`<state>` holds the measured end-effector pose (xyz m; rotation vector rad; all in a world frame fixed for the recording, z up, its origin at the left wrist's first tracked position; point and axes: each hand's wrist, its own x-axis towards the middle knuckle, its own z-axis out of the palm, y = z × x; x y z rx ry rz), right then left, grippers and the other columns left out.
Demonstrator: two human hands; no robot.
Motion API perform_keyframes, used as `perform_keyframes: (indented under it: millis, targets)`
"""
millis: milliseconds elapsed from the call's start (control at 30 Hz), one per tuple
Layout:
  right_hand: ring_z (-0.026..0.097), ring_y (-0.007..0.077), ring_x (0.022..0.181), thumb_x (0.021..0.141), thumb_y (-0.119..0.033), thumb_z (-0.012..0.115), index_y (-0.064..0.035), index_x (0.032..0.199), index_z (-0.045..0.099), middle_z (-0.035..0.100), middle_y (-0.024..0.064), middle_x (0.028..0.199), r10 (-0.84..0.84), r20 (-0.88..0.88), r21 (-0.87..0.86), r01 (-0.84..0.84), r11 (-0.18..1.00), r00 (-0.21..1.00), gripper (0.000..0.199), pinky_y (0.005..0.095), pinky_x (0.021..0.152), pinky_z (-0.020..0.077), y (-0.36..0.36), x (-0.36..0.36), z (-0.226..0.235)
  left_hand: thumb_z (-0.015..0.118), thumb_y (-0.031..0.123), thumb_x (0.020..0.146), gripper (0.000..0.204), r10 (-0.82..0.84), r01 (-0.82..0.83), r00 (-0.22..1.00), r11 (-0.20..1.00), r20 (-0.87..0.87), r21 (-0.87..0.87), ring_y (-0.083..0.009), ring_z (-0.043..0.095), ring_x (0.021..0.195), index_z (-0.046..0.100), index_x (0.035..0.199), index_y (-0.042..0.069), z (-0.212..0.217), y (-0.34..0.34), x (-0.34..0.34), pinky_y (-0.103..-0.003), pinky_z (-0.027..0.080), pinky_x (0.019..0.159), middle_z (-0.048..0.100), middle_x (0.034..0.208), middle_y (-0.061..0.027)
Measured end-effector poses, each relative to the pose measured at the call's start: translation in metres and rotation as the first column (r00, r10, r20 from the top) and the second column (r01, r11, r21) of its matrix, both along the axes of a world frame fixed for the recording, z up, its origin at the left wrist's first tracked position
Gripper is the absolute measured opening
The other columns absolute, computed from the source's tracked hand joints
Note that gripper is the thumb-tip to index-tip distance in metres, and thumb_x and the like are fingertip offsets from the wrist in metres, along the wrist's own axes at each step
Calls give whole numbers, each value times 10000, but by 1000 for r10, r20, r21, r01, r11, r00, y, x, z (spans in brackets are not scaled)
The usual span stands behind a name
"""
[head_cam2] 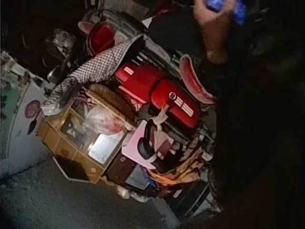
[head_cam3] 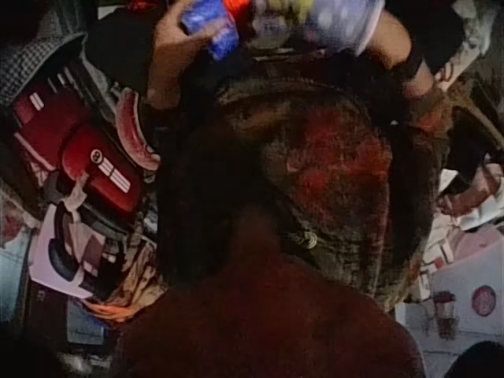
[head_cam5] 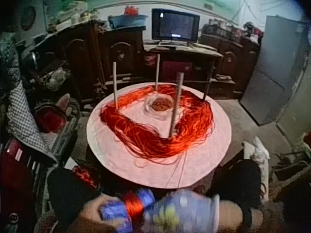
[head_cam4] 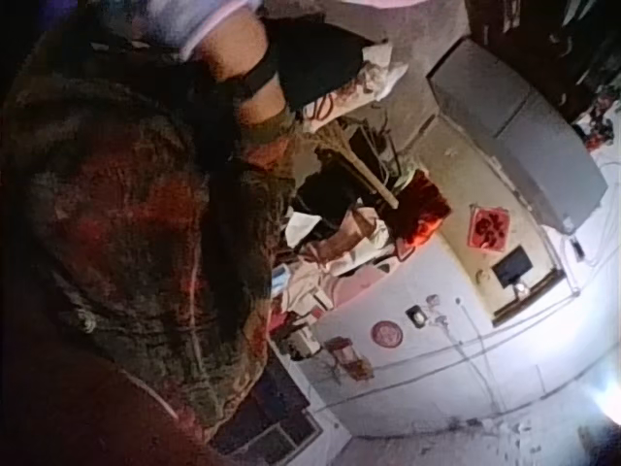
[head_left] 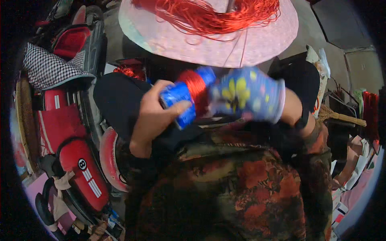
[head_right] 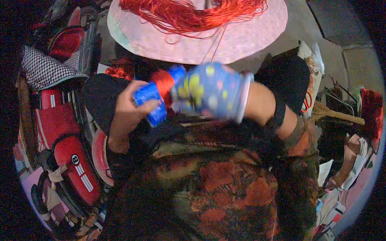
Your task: The person winds red thread around a blue package held in their lap, then uses scissors to cut the thread.
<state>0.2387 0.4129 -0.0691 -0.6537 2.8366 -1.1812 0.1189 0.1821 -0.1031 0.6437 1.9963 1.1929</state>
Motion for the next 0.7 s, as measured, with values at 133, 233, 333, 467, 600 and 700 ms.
perform_keyframes:
  millis: [133, 233, 333, 467, 600, 700]
  targets:
    - [620, 168, 735, 900, -233, 624, -35, 940, 657, 651, 65, 817, -64, 287, -327, 160, 931, 956, 204, 292, 707, 495, 28, -18, -27, 814, 209, 689, 508, -393, 368, 897, 918, 202, 151, -109, 581, 882, 582, 1109, 42, 22, -7, 0, -289, 477, 817, 607, 959, -27]
    - [609, 182, 739, 924, -246, 583, -32, 1008, 650, 641, 63, 811, -201, 215, -306, 261, 915, 956, 239, 305, 725, 494, 37, -8, -51, 786, 204, 748, 508, -320, 226, 924, 898, 208, 379, -165, 607, 1001, 567, 1168, 23, 17, -23, -1, -325, 484, 909, 633, 1079, -63]
    - [664, 296, 779, 919, -261, 595, -62, 1007, 641, 676, 130, 866, -219, 401, -221, 326, 919, 889, 223, 374, 725, 521, 26, 13, -51, 754, 231, 794, 473, -30, -254, 887, 801, 460, 542, -180, 618, 1000, 566, 1168, 11, 12, -22, -1, -324, 494, 902, 638, 1094, -86]
    - [653, 343, 782, 865, -206, 633, -78, 938, 632, 654, 144, 805, -11, 81, 224, -7, 974, 997, 148, 405, 670, 523, -2, 16, -27, 737, 277, 810, 435, 327, -409, 901, 859, 285, 308, -154, 608, 917, 583, 1110, 2, 9, -8, -1, -302, 498, 826, 628, 1010, -79]
    - [647, 337, 735, 820, -226, 692, -93, 874, 647, 655, 128, 765, 116, 62, 163, -125, 979, 991, 150, 378, 627, 515, 14, -7, 4, 758, 283, 777, 411, -76, 61, 976, 995, 203, 80, -106, 565, 821, 597, 1032, 3, 0, 2, 4, -288, 481, 745, 588, 894, -33]
    - [631, 149, 653, 760, -238, 792, -51, 798, 674, 672, 47, 729, -28, 430, -153, 103, 983, 903, 224, 287, 613, 487, 17, -17, 5, 781, 270, 757, 470, -165, 136, 867, 986, 470, 95, -108, 582, 848, 579, 1087, 4, 2, -3, -4, -286, 492, 777, 605, 920, -33]
